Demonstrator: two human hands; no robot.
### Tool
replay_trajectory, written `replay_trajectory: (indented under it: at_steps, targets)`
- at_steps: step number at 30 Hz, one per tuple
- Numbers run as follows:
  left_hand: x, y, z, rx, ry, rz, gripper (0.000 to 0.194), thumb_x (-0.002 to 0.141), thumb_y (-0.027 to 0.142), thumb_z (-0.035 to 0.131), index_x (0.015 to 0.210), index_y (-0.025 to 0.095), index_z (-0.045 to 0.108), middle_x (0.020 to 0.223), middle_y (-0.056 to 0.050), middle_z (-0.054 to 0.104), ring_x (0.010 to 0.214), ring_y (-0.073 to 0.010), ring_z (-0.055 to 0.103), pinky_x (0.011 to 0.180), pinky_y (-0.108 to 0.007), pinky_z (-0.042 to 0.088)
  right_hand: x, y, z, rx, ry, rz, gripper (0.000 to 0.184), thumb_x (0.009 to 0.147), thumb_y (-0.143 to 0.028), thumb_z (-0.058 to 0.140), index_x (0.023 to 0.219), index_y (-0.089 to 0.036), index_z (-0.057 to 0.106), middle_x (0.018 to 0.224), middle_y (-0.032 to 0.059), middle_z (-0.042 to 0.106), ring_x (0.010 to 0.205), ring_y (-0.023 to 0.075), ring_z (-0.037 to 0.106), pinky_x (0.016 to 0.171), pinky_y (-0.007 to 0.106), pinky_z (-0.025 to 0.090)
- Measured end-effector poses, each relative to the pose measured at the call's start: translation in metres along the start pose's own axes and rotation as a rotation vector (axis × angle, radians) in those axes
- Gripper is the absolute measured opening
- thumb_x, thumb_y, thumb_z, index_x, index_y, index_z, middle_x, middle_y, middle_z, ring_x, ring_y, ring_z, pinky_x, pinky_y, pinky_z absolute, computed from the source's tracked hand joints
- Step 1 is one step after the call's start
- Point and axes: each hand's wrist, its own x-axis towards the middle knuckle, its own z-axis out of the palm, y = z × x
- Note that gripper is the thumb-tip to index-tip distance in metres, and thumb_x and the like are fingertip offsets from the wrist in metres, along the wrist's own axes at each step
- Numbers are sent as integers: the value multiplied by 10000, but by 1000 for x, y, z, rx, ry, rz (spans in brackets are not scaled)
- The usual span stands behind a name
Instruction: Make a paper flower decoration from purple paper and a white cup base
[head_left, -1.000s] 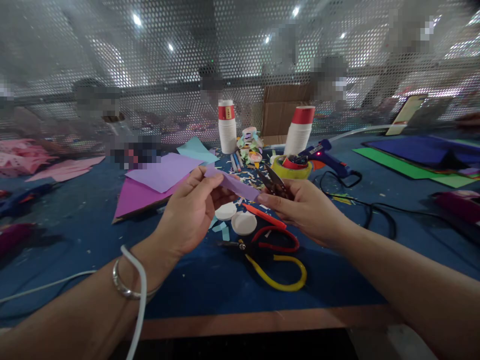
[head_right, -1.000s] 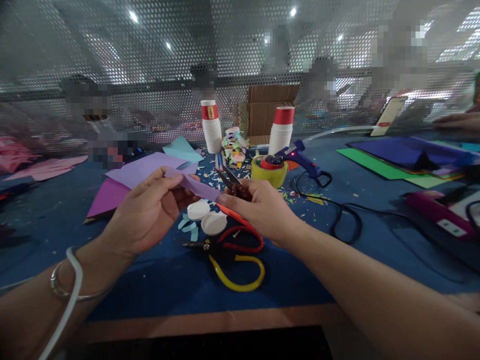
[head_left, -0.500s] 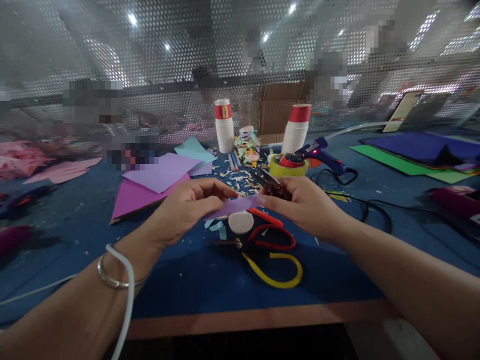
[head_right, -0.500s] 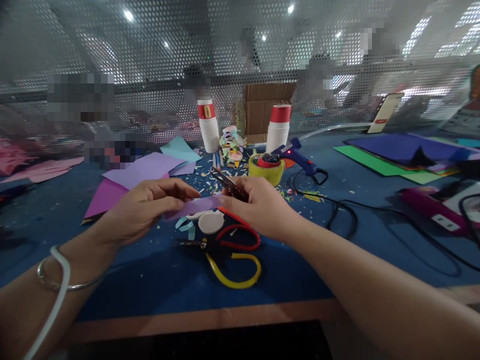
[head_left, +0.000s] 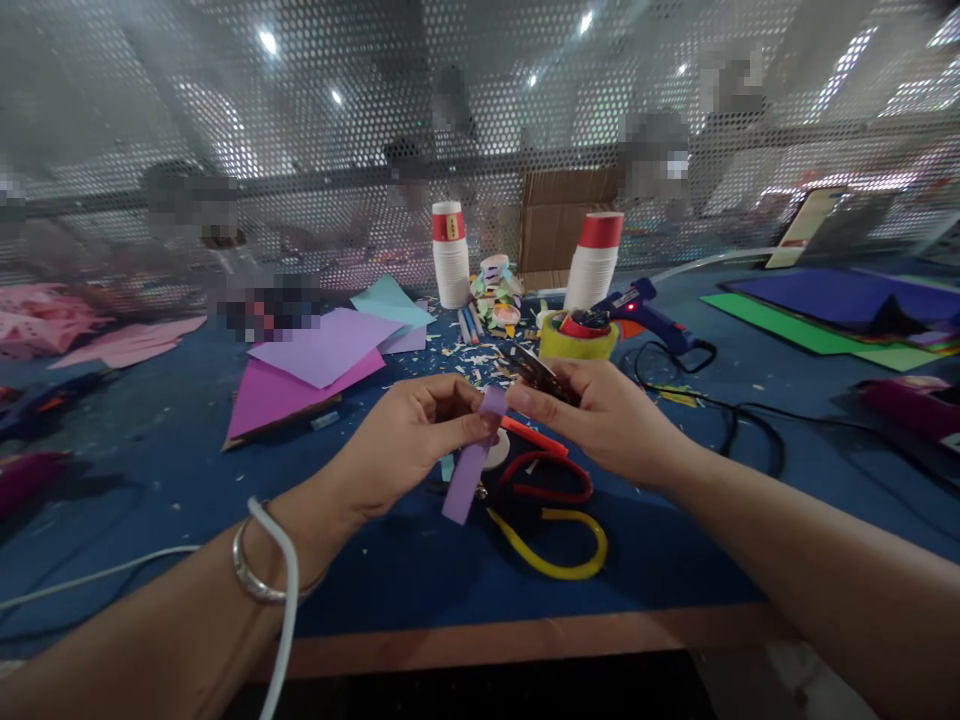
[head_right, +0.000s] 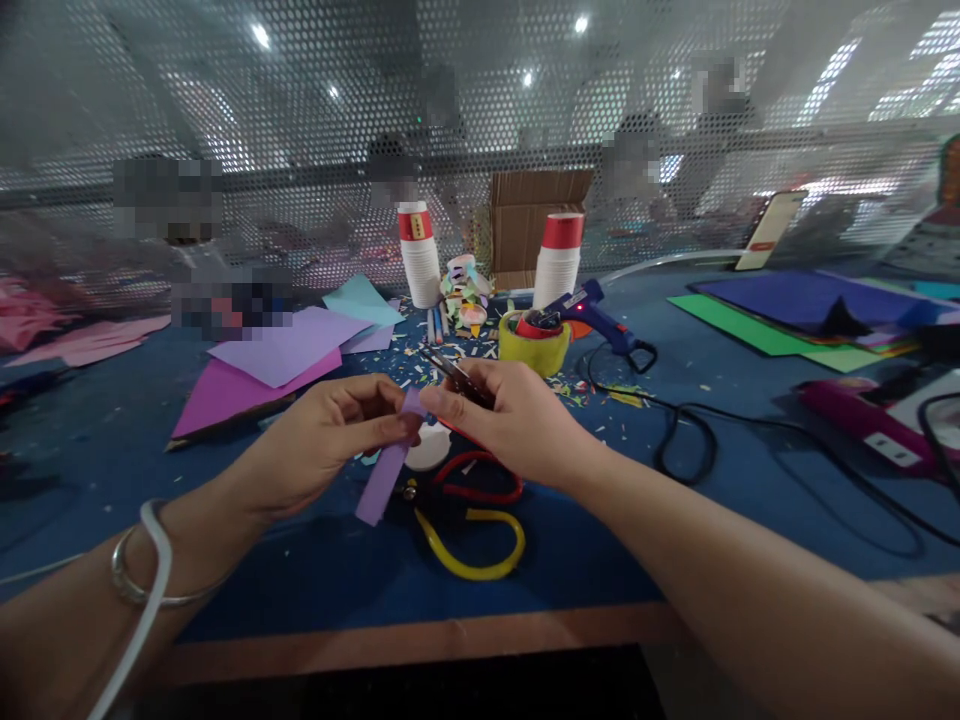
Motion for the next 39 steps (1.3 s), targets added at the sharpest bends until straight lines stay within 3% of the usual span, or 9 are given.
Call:
replay_trajectory:
  at_steps: [4, 18, 39]
  targets:
    - [0, 0, 4, -134, 100, 20, 220, 765, 269, 808, 711, 174, 617, 670, 39, 594, 614, -87, 514, 599, -215, 397, 0, -1, 3, 142, 42, 49, 577, 939, -714, 422, 835, -193, 647, 569, -59, 329, 500, 96, 272, 459, 286, 179]
    - [-1, -3, 11, -202, 164, 18, 285, 766, 313, 822, 698, 185, 576, 688, 42, 546, 635, -96, 499, 596, -232, 415, -1, -3, 10, 119, 20, -4, 533, 953, -677, 434, 798, -208, 635, 579, -54, 355, 494, 95, 284, 457, 276, 211]
    - [-4, -7, 19, -276, 154, -46, 284, 741, 306, 840, 693, 172, 595, 687, 28, 608, 613, -98, 558, 593, -234, 461, -2, -1, 14, 76, 27, 29, 548, 927, -701, 458, 665, -219, 452, 637, -29, 402, 531, 99, 329, 472, 263, 287]
